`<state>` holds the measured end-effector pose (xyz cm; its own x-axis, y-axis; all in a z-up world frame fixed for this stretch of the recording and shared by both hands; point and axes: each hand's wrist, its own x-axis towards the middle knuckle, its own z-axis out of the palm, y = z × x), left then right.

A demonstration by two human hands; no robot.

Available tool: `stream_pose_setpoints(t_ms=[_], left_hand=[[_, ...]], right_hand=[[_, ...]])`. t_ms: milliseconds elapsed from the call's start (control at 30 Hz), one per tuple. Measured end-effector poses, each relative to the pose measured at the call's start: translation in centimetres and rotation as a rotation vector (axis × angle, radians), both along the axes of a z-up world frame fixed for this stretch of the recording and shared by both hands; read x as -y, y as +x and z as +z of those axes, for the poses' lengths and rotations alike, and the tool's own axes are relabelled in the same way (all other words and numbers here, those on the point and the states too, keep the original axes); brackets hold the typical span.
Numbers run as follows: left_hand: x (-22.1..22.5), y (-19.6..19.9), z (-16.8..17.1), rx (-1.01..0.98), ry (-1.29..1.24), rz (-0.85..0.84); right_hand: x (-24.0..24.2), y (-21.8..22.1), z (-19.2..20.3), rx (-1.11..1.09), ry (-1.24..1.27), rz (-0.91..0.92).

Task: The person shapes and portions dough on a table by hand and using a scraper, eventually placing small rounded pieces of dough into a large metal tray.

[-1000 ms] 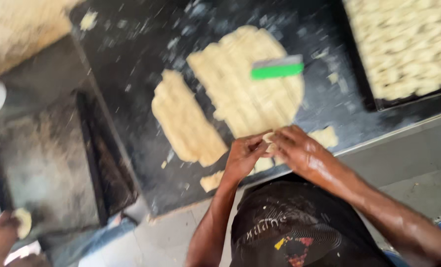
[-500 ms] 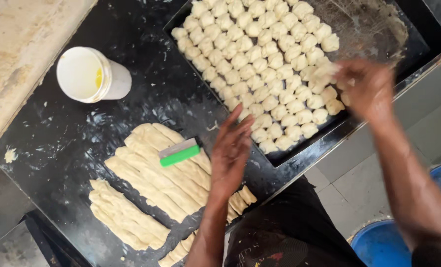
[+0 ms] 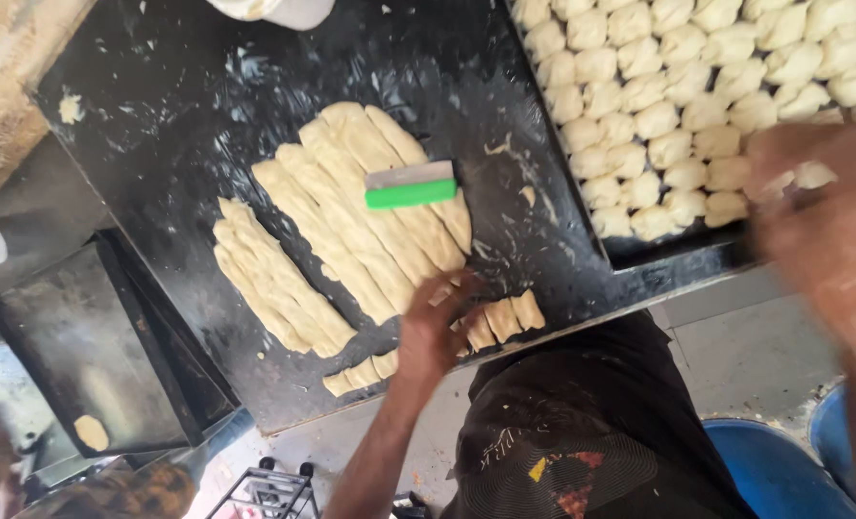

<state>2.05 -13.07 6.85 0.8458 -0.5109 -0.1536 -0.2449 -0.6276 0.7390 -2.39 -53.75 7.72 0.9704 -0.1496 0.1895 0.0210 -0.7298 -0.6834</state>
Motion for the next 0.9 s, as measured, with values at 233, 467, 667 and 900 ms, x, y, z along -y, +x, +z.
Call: stream_pose_setpoints(t_ms=[233, 467, 667, 900], left_hand=[[-1.9, -5.0, -5.1, 0.313, -0.123, -0.189], [-7.1, -1.1, -3.3, -0.564, -0.601, 0.466], [-9.5, -4.8, -2.4, -0.48, -0.493, 0.154], [-12.2, -7.3, -4.4, -0.791, -0.887, 0.133]], right_hand=[[-21.8, -8.2, -9.2, -0.136, -0.049, 0.349], [-25.1, -2.1, -6.8, 0.184, -0.258, 0.176], [-28.5, -3.4, 0.9, -0.19, 0.192, 0.148], [-32.8, -8.3, 1.1, 0.05, -0.333, 0.456]])
